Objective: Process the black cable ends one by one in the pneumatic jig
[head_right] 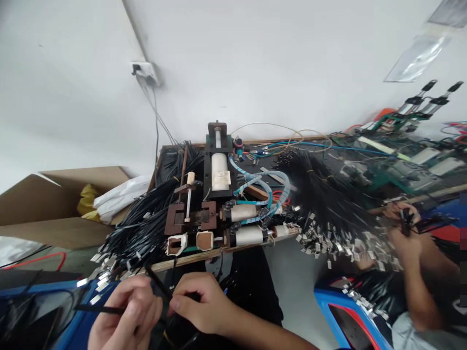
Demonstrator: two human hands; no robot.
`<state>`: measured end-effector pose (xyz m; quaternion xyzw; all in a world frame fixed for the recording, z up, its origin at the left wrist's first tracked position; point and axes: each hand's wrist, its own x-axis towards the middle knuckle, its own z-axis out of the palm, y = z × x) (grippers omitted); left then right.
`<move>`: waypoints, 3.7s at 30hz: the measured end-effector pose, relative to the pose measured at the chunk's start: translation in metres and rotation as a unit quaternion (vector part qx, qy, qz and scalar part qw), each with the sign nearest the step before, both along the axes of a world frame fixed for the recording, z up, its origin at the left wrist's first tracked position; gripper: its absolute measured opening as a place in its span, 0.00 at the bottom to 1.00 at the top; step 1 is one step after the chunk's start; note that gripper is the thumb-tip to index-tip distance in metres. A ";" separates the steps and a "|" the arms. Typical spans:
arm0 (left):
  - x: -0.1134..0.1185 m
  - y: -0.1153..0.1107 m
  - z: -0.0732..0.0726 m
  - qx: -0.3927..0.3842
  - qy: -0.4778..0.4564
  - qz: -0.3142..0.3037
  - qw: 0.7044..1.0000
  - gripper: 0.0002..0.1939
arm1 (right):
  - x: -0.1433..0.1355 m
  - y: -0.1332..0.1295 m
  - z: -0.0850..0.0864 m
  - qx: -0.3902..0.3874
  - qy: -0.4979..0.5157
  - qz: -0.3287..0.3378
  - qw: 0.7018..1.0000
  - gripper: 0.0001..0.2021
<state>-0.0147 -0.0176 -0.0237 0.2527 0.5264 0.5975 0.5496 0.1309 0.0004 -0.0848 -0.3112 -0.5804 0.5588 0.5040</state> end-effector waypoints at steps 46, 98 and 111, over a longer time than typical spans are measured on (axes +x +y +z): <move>-0.003 0.009 -0.014 0.171 -0.183 -0.149 0.957 0.15 | 0.010 -0.004 -0.025 -0.284 0.346 0.124 0.886 0.14; -0.002 0.003 -0.012 0.165 0.112 -0.014 0.980 0.08 | 0.012 -0.006 0.006 -0.123 0.047 0.173 0.976 0.12; 0.009 0.026 -0.011 0.188 -0.011 -0.099 0.977 0.23 | 0.015 0.014 -0.021 -0.180 0.090 0.232 0.952 0.21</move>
